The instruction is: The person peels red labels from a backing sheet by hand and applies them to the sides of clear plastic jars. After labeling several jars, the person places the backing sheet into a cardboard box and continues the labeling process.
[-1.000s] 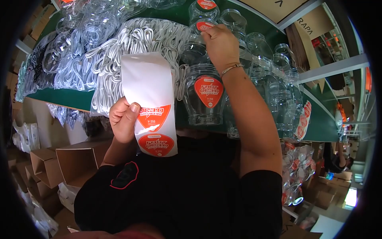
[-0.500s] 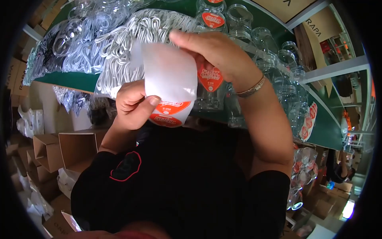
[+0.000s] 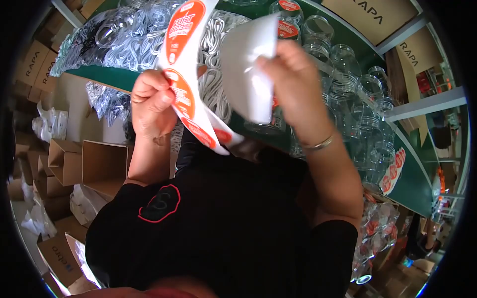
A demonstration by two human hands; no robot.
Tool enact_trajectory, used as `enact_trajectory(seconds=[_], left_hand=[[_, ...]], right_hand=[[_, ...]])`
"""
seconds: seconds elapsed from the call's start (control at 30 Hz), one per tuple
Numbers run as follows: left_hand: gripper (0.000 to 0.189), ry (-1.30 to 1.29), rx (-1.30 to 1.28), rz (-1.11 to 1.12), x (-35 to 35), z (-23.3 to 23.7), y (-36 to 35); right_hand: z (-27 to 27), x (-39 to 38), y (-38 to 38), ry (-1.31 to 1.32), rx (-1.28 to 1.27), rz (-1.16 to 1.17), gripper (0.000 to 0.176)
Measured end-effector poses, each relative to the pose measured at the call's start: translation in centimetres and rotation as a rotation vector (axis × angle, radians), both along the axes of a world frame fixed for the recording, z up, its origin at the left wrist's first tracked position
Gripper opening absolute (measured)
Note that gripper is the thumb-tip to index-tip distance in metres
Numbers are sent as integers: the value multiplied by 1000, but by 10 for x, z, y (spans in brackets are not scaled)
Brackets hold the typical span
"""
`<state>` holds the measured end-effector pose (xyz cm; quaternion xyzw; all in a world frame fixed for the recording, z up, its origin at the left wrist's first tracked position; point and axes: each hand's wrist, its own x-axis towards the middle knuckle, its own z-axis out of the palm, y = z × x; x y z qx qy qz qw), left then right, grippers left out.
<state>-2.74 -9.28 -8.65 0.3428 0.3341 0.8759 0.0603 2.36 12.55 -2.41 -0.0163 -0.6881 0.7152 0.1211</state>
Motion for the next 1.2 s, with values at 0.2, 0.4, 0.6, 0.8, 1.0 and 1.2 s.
enact_trajectory(seconds=[0.2, 0.4, 0.6, 0.8, 1.0, 1.2], left_hand=[[20, -73, -205, 51, 8, 1, 13], [31, 79, -342, 140, 30, 13, 21], [46, 359, -406, 212, 34, 12, 21], [51, 535, -588, 226, 32, 8, 11], [51, 527, -584, 181, 31, 4, 13], [47, 479, -493, 344, 32, 5, 24]], right_hand=[[-10, 25, -30, -13, -75, 164, 22], [12, 27, -17, 664, 908, -174, 26], [-2, 31, -21, 536, 902, 72, 23], [-8, 31, -21, 385, 623, 89, 11], [-2, 28, -19, 48, 225, 93, 3], [-15, 29, -13, 390, 640, 130, 8]])
